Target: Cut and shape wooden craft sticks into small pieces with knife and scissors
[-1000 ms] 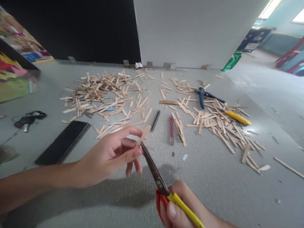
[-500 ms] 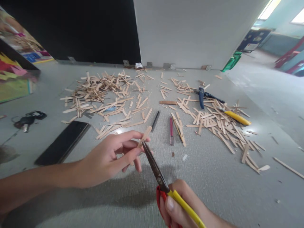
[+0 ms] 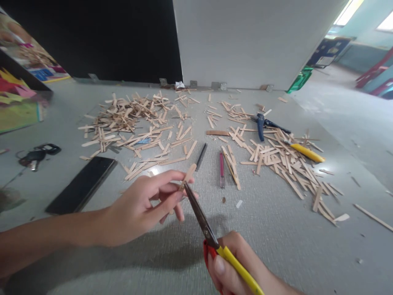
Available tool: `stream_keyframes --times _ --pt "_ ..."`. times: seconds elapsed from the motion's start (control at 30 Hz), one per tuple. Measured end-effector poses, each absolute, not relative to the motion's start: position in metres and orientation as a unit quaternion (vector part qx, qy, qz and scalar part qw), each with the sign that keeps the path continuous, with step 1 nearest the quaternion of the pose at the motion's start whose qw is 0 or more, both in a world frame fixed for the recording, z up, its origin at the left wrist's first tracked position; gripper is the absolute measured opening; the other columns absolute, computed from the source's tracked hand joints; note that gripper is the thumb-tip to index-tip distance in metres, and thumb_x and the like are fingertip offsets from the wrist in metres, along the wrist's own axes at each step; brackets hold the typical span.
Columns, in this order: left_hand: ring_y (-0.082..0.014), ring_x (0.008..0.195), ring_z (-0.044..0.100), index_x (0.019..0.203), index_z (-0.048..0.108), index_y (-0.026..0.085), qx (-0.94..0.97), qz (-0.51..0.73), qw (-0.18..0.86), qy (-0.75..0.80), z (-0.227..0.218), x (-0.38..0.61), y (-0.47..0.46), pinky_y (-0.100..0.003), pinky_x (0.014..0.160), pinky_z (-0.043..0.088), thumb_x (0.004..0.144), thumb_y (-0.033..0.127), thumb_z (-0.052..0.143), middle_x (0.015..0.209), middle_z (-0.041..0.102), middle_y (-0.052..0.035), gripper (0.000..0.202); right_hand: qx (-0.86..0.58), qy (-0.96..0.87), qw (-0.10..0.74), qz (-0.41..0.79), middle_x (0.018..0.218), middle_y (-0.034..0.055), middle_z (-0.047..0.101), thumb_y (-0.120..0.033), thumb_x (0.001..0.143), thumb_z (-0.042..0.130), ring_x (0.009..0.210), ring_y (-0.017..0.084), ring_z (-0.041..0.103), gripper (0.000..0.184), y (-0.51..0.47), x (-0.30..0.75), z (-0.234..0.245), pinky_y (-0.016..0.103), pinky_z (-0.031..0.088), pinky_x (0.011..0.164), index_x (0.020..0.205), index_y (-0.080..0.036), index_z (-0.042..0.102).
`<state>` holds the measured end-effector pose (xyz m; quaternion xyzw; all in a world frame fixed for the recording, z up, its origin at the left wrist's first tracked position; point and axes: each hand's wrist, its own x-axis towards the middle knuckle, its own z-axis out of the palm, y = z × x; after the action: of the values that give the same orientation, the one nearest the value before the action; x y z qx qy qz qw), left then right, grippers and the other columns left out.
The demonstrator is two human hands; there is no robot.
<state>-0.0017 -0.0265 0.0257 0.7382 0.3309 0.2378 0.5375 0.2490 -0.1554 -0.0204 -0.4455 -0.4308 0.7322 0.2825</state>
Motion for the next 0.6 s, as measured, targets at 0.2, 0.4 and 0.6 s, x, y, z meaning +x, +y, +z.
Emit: stream_keyframes --times 0.2,0.4,0.6 --pt "-0.0151 0.063 0.074 0.122 0.058 0.019 0.759 0.258 0.507 0.318 0.024 -0.0019 -0.0247 -0.022 0.053 0.048 0.11 0.026 0.053 0.076 0.079 -0.0018 0.015 -0.468 -0.429 0.262 0.727 0.071 -0.0022 0.049 -0.092 0.092 0.059 0.062 0.013 0.04 0.069 -0.1553 0.2461 -0.0144 0.026 0.041 0.06 0.083 -0.024 0.056" --pt "-0.0146 0.06 0.071 0.122 0.058 0.018 0.758 0.257 0.508 0.319 0.0242 -0.0016 -0.0236 -0.021 0.053 0.047 0.111 0.027 0.052 0.075 0.08 -0.0023 0.015 -0.459 -0.439 0.263 0.727 0.069 -0.0035 0.049 -0.085 0.099 0.059 0.06 0.011 0.04 0.063 -0.1559 0.251 -0.0215 0.023 0.036 0.056 0.088 -0.023 0.058" --pt "-0.0155 0.06 0.072 0.123 0.058 0.017 0.758 0.257 0.51 0.317 0.0236 -0.0022 -0.0231 -0.022 0.051 0.047 0.112 0.031 0.052 0.076 0.081 -0.0038 0.018 -0.463 -0.444 0.242 0.728 0.066 -0.0042 0.047 -0.087 0.097 0.058 0.057 0.01 0.036 0.067 -0.1531 0.2481 -0.015 0.022 0.033 0.051 0.08 -0.023 0.055"
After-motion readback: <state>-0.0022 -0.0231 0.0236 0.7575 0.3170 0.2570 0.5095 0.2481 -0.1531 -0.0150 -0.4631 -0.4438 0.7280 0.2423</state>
